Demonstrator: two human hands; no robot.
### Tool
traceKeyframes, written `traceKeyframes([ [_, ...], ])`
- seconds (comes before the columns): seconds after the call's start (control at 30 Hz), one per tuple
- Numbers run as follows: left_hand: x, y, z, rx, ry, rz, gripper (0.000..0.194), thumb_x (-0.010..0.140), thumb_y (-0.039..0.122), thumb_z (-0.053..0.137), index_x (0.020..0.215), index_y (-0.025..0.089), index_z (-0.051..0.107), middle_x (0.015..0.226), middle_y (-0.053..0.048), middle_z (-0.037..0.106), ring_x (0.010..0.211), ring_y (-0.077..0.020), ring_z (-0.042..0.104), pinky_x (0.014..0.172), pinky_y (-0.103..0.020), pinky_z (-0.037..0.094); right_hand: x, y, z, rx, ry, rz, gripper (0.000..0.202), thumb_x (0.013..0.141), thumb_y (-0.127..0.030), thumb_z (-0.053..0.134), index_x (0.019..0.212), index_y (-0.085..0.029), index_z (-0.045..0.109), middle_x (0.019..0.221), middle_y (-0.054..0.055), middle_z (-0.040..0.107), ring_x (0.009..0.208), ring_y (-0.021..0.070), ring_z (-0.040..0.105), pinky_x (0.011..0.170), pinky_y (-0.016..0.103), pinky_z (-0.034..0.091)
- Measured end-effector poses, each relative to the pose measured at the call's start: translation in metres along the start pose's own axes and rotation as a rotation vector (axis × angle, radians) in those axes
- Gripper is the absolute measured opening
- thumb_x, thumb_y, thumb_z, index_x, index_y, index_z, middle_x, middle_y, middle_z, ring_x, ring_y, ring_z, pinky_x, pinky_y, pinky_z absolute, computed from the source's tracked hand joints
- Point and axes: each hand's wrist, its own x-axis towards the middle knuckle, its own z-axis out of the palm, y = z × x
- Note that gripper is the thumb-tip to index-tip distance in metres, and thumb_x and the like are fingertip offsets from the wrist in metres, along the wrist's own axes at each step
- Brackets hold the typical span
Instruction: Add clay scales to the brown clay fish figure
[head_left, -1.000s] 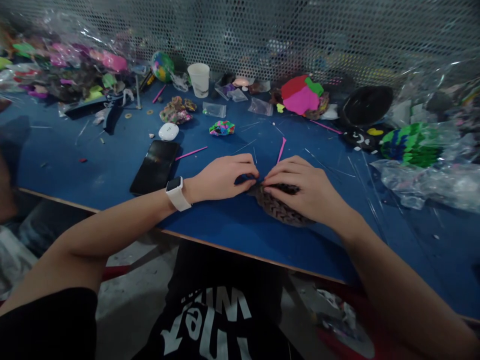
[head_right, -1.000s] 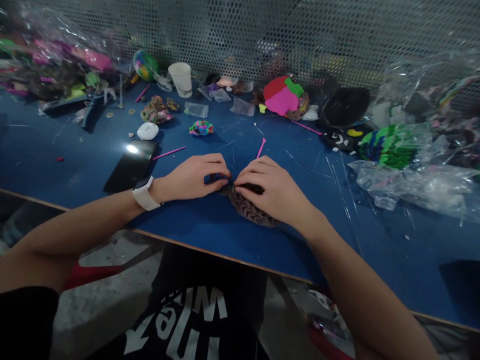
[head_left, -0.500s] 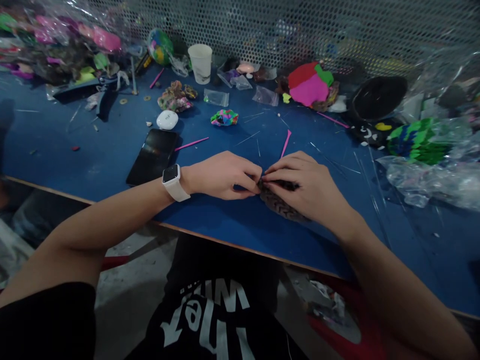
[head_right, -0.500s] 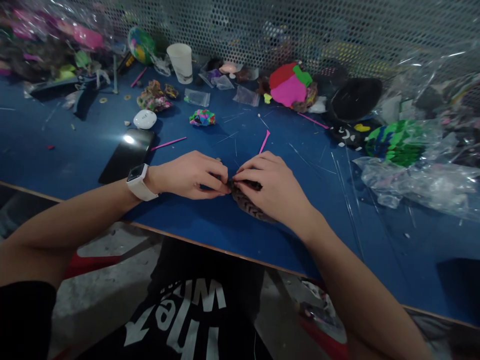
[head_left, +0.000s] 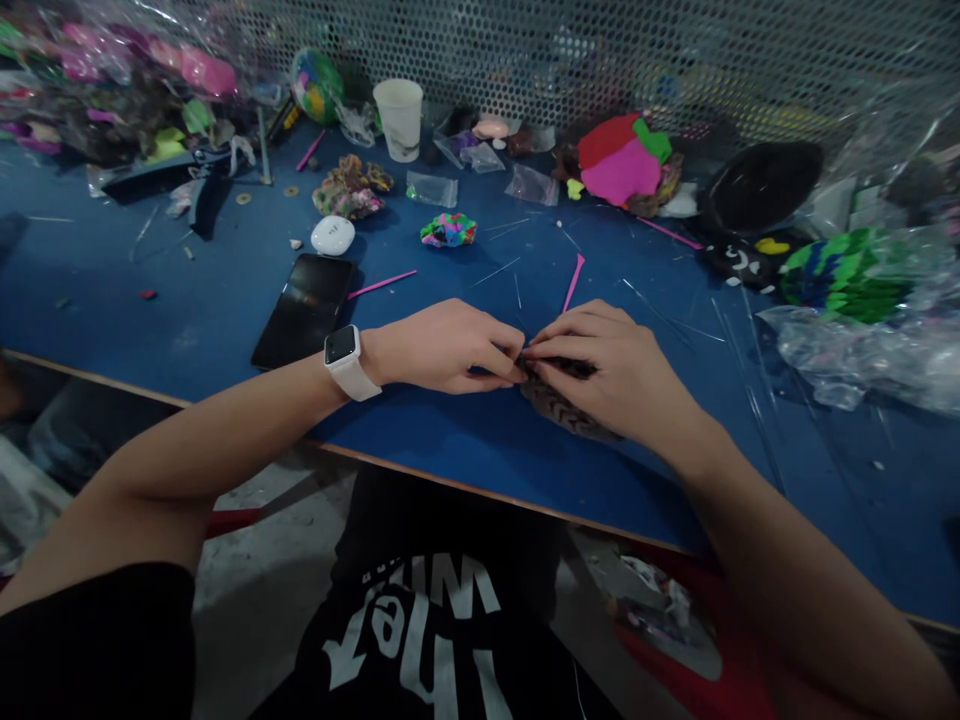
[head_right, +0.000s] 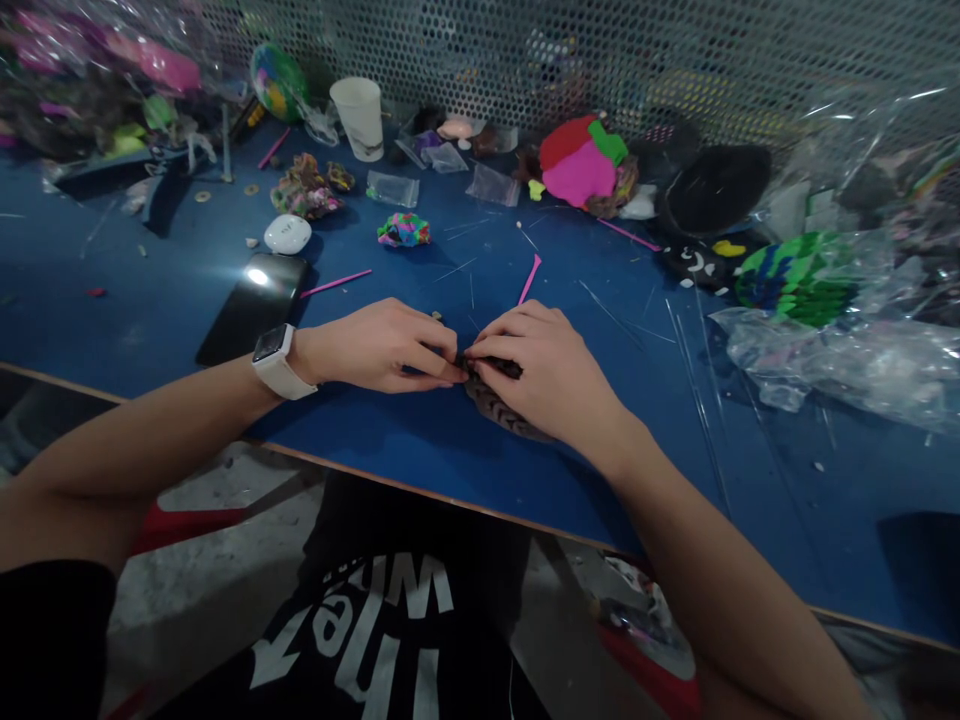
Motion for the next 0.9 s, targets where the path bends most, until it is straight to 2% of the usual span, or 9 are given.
traceKeyframes([
  [0.1, 0.000, 0.001, 0.000, 0.049, -0.001, 0.019, 0.023, 0.113, 0.028, 0.066, 0.102, 0.024, 0.086, 0.100, -0.004, 0.081, 0.078, -0.0152, 0.072, 0.064, -0.032, 0.040, 0.001, -0.003, -0.003, 0.006, -0.042, 0.024, 0.019, 0.105, -0.023, 0.071, 0.103, -0.027, 0.089, 0.108, 0.007, 0.087, 0.107, 0.0317, 0.077, 0.093, 0.051, 0.058],
  [0.23, 0.002, 0.005, -0.002, 0.081, -0.072, -0.036, 0.024, 0.114, 0.029, 0.064, 0.108, 0.026, 0.086, 0.102, -0.004, 0.081, 0.079, -0.0148, 0.071, 0.065, -0.031, 0.041, 0.002, -0.008, -0.012, 0.007, -0.110, 0.033, 0.024, 0.106, -0.023, 0.066, 0.104, -0.027, 0.090, 0.113, 0.008, 0.088, 0.111, 0.0343, 0.077, 0.097, 0.055, 0.057],
  [0.4, 0.004, 0.008, -0.002, 0.094, -0.081, -0.032, 0.030, 0.116, 0.030, 0.061, 0.098, 0.023, 0.084, 0.098, -0.005, 0.079, 0.075, -0.0142, 0.068, 0.064, -0.031, 0.040, 0.001, -0.009, -0.021, -0.007, -0.155, -0.020, 0.026, 0.107, -0.025, 0.065, 0.110, -0.028, 0.091, 0.121, 0.009, 0.088, 0.117, 0.0362, 0.076, 0.100, 0.057, 0.056],
  [0.77, 0.002, 0.006, -0.002, 0.101, -0.092, -0.025, 0.035, 0.118, 0.031, 0.055, 0.101, 0.024, 0.084, 0.097, -0.004, 0.079, 0.074, -0.0145, 0.067, 0.064, -0.032, 0.039, 0.000, -0.007, -0.023, -0.047, -0.168, -0.060, 0.027, 0.109, -0.025, 0.063, 0.106, -0.026, 0.089, 0.122, 0.008, 0.087, 0.118, 0.0349, 0.075, 0.096, 0.052, 0.053],
  [0.9, 0.004, 0.007, -0.001, 0.129, -0.114, -0.034, 0.037, 0.120, 0.033, 0.051, 0.104, 0.025, 0.084, 0.098, -0.004, 0.079, 0.075, -0.0152, 0.068, 0.064, -0.033, 0.039, 0.001, -0.007, -0.023, -0.030, -0.142, -0.037, 0.025, 0.106, -0.025, 0.066, 0.106, -0.031, 0.090, 0.120, 0.006, 0.088, 0.117, 0.0355, 0.075, 0.097, 0.053, 0.054],
])
